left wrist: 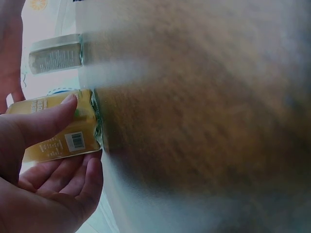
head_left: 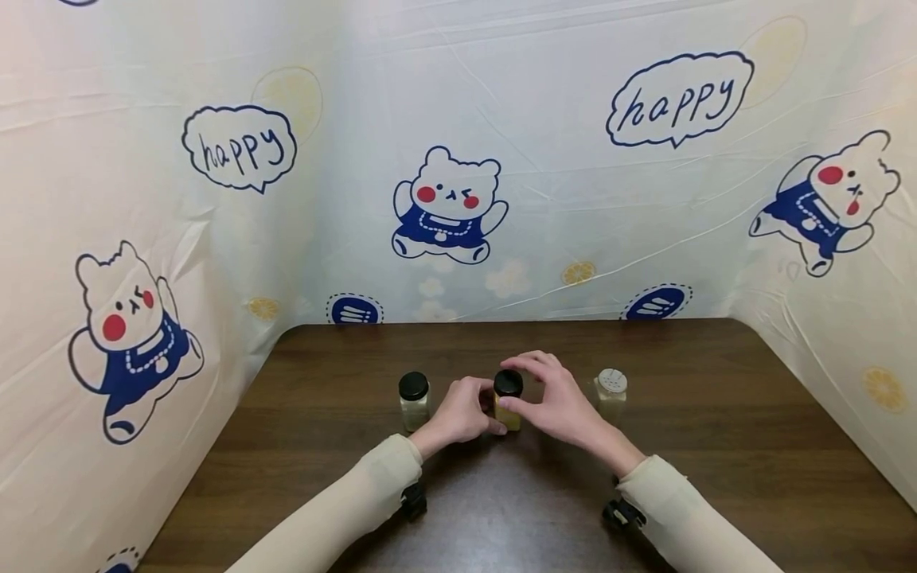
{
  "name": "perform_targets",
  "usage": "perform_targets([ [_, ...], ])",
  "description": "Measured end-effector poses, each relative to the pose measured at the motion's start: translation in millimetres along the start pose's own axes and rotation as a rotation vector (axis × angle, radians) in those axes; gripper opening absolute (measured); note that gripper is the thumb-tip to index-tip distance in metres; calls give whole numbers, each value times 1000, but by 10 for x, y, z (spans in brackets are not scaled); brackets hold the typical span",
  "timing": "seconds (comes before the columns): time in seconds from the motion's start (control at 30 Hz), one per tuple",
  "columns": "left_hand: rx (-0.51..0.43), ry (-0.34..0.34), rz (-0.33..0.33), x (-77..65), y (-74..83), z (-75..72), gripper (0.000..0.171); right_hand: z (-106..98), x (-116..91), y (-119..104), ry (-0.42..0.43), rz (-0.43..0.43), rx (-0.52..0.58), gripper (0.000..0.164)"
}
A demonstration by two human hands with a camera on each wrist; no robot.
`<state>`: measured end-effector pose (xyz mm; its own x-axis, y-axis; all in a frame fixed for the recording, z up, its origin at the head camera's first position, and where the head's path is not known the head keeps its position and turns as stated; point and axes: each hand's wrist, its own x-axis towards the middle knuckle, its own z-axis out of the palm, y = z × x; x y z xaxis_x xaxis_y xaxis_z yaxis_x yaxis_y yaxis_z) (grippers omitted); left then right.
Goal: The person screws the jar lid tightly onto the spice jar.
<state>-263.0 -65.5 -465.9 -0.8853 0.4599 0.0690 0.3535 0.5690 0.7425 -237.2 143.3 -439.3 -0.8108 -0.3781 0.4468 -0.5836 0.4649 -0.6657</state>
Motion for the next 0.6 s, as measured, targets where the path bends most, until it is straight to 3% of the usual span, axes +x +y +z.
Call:
perform_targets([
  [0.3, -15, 0, -5, 15, -24, 5, 38, -74, -18, 39, -133, 32, 232, 43],
  [0.6, -14, -1, -8, 18, -36, 5, 39, -78, 2, 43, -155, 10, 232, 42],
])
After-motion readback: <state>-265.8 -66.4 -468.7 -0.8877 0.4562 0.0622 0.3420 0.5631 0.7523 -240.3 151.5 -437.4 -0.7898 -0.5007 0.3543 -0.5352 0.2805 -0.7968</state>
